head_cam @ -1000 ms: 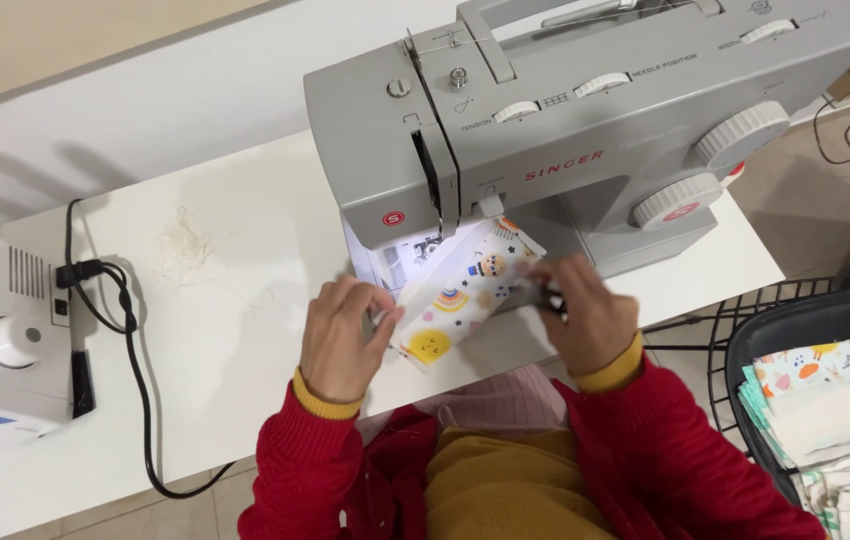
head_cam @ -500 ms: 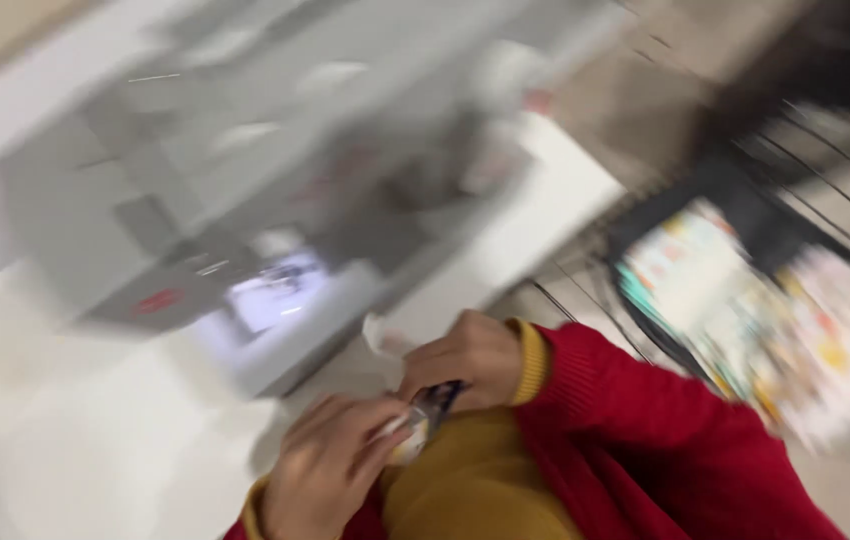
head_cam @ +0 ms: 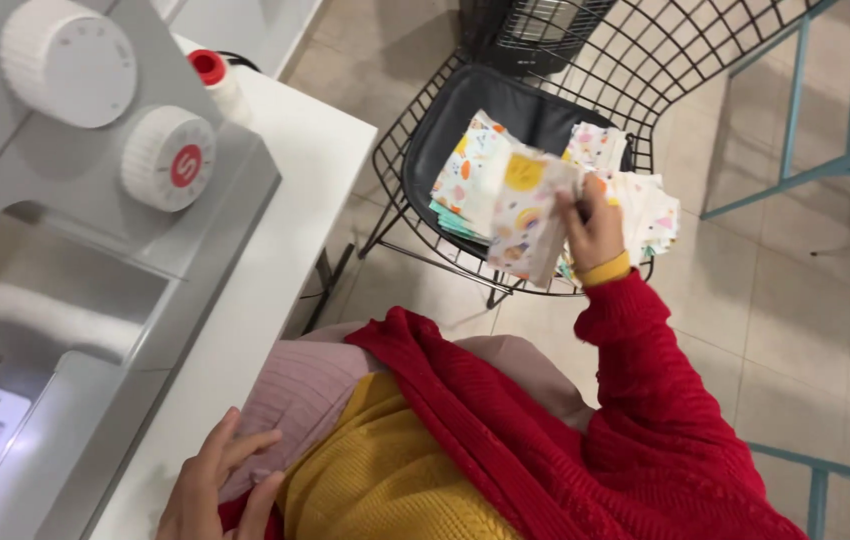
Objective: Sewing together multiple small pieces of patterned fabric using a sewing machine.
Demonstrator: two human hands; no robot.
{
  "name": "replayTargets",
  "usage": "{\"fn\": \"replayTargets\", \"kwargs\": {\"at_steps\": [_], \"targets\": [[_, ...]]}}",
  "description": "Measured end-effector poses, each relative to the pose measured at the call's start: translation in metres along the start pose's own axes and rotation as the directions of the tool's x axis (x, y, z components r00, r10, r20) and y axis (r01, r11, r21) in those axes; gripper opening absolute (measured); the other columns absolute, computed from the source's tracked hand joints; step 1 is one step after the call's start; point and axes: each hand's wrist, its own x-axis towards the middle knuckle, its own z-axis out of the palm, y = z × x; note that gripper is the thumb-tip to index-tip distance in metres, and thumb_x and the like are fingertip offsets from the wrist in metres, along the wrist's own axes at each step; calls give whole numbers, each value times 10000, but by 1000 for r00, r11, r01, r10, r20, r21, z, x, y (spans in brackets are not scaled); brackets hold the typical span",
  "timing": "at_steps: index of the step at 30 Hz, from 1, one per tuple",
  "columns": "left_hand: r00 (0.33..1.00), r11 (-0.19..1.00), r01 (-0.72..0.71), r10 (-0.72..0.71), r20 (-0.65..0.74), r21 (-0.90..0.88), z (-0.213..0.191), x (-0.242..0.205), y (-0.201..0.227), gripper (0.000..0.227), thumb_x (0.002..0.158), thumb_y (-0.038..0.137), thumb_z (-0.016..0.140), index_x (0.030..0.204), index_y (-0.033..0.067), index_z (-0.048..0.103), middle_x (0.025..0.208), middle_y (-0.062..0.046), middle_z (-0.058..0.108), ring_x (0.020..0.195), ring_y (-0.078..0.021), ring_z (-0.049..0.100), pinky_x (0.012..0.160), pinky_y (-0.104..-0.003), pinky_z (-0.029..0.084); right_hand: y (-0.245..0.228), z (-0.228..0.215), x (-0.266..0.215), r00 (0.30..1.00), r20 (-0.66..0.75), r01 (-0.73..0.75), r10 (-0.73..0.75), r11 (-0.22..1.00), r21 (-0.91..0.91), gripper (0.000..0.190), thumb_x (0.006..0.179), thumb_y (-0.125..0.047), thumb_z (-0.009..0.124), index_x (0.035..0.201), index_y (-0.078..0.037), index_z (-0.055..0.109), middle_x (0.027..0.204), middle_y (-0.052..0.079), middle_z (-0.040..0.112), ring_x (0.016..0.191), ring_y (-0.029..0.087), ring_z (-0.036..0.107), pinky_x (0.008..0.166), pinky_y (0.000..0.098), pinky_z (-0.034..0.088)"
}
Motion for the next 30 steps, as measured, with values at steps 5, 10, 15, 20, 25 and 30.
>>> {"fn": "replayTargets", "kwargs": {"at_steps": [5, 10, 15, 20, 25, 30], "targets": [[1000, 998, -17, 16, 26, 57, 0, 2, 2, 613, 859, 148, 699, 1393, -31, 459, 1053, -117, 774, 1078, -261, 726, 1010, -426, 552, 105, -31, 20, 977, -207, 19, -47, 991, -132, 231, 1125, -183, 618, 1154, 31, 537, 788, 139, 631, 679, 180, 562, 615, 346, 473], [999, 996, 40, -43, 32, 82, 0, 0, 0, 585, 873, 174, 681, 1391, -10, 479, 1055, -105, 781, 1110, -258, 714, 1007, -416, 544, 137, -38, 27, 948, -296, -249, 119, 856, -453, 249, 1168, -236, 677, 1163, -3, 590, 839, 193, 675, 726, 298, 639, 657, 397, 480], [994, 994, 100, -103, 45, 50, 5, 4, 7, 618, 848, 154, 699, 1412, 21, 483, 1079, -99, 783, 1112, -249, 712, 1005, -420, 529, 110, 16, 21, 961, -249, 1, -122, 900, -437, 431, 864, -145, 785, 1278, -149, 666, 1068, 90, 744, 900, 315, 745, 777, 382, 582], [997, 998, 64, -65, 47, 29, 3, 2, 5, 641, 839, 142, 718, 1423, 28, 480, 1077, -100, 780, 1112, -252, 715, 1011, -431, 524, 86, 100, 18, 986, 55, 165, -157, 873, -459, 198, 928, -220, 789, 1080, -115, 718, 1084, 65, 730, 899, 322, 731, 760, 396, 579], [999, 1000, 21, -22, 35, 16, 2, -1, 0, 644, 843, 151, 724, 1424, 21, 478, 1079, -94, 778, 1106, -248, 718, 1005, -433, 527, 61, 127, 27, 984, 160, 138, -73, 886, -444, 275, 901, -340, 807, 1001, -92, 746, 1048, 89, 719, 857, 347, 710, 729, 433, 567], [1000, 1000, 20, -20, -9, 22, 4, 3, 2, 662, 819, 169, 761, 1415, 38, 504, 1053, -67, 789, 1019, -223, 735, 921, -399, 555, 84, 135, 42, 983, 173, 13, 61, 918, -397, 263, 857, -335, 815, 954, -97, 758, 954, 103, 734, 847, 312, 723, 756, 412, 571]]}}
